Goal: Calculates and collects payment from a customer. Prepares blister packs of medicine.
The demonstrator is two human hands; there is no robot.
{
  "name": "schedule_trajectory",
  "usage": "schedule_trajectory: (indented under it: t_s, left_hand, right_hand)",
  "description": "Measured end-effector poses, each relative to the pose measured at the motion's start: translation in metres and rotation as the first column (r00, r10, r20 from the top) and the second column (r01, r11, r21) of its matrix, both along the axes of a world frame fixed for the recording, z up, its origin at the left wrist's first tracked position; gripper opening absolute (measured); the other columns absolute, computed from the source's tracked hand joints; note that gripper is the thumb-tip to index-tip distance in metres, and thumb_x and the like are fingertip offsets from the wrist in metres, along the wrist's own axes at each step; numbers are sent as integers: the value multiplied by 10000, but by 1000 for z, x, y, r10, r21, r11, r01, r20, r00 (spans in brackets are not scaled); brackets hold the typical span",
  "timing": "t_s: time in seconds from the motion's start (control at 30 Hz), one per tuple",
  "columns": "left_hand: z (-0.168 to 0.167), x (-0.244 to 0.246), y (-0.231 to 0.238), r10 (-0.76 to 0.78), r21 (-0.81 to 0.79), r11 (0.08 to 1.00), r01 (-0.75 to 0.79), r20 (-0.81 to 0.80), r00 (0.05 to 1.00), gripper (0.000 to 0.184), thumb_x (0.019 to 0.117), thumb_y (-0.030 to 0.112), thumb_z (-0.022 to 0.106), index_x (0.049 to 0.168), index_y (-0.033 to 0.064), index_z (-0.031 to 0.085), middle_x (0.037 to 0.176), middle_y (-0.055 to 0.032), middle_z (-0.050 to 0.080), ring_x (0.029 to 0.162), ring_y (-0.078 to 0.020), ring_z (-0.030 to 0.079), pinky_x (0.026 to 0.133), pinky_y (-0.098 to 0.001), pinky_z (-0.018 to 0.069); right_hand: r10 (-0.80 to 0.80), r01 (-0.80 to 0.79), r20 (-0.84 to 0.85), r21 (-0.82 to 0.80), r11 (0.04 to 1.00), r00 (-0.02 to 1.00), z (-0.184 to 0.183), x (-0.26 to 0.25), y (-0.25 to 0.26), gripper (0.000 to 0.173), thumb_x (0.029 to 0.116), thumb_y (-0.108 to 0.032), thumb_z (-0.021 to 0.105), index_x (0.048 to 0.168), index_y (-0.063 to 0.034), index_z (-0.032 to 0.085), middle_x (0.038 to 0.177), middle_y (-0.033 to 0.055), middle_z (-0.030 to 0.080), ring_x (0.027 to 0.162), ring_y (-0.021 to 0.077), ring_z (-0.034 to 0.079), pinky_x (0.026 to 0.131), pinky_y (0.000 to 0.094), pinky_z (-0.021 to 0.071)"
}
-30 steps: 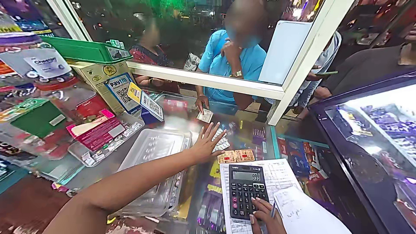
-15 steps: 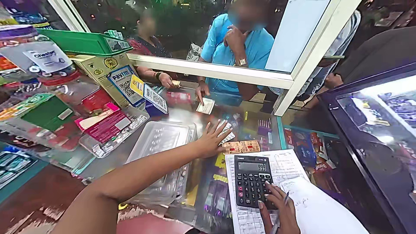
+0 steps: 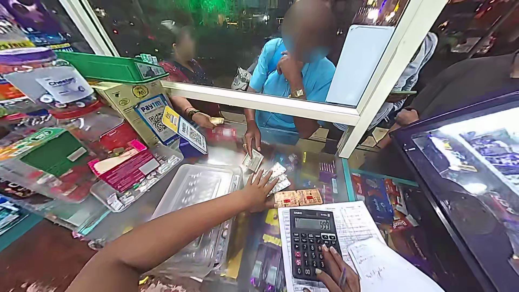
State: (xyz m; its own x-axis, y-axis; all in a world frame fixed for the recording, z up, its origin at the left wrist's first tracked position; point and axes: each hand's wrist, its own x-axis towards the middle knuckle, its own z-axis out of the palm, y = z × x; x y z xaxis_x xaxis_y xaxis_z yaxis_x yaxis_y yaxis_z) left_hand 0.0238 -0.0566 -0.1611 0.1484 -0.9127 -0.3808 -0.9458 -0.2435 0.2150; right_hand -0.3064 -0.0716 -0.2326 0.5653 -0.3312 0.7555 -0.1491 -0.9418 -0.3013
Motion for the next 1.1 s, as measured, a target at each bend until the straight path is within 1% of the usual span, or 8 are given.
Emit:
schedule_trajectory:
  t_s: [0.17,0.23,0.33,0.43,0.63,0.8,1.03,1.1]
  left_hand:
    - [-2,-3,2,-10,104,994,15,-44,999,850,1029,529,517,1661,195,57,1705,-196,-82,1543,-511,-12,1171,-730,143]
    - [-4,-1,0,-13,42,999,14,-39,999,750,1051,390,529,1656,198,131,1703,-219,-26,1523,-547,80,1138,-730,236]
    - [-3,1,-4,20,-36,999,-20,-25,999,691,1045,262,538,1645,213,197,1687,-258,59,1452,-590,247,1032,-734,374]
    - [1,-1,-11,64,-74,995,-66,-18,998,720,1014,189,577,1639,209,220,1659,-297,139,1366,-606,366,963,-719,440]
    - [9,7,-29,59,-145,988,-58,4,998,815,977,250,657,1638,135,195,1505,-388,344,1298,-597,441,1007,-675,445]
    - [10,9,-47,70,-191,978,-78,-51,996,916,921,307,734,1635,116,193,1494,-376,362,1276,-568,472,1013,-660,447]
    - [5,8,-59,23,-205,978,-43,-96,995,936,928,336,735,1633,81,175,1423,-376,433,1284,-542,476,1028,-649,436]
    - [8,-3,-56,-8,-231,973,4,-17,1000,802,967,355,676,1603,65,283,1438,-333,454,1323,-515,455,1034,-670,417]
  right_hand:
    - [-107,102,56,83,991,993,3,-6,7,328,970,-428,650,1182,-202,541,1506,81,497,1507,143,303,1208,319,250]
    - [-108,102,47,112,988,993,4,-4,5,349,973,-411,655,1198,-169,540,1507,150,486,1524,186,286,1223,348,232]
    - [-95,85,88,102,991,992,5,-5,2,315,981,-391,648,1174,-172,529,1495,98,496,1524,134,278,1236,318,221]
    - [-68,58,121,84,995,990,4,-4,3,279,982,-364,648,1152,-168,547,1475,94,511,1508,147,312,1228,319,254]
    - [-51,33,139,130,991,989,5,0,6,207,996,-332,624,1116,-175,562,1442,57,556,1470,134,382,1195,298,324]
    - [-61,19,165,241,970,984,35,-3,0,233,1000,-334,633,1091,-120,625,1348,103,639,1361,148,521,1118,282,431]
    - [-67,48,177,110,993,982,74,-8,-13,214,1013,-320,615,1076,-116,638,1235,60,710,1252,116,598,1046,227,462]
    - [-96,84,127,95,992,987,74,-15,-12,234,1011,-341,621,1069,-117,655,1227,63,715,1231,129,607,1037,246,464]
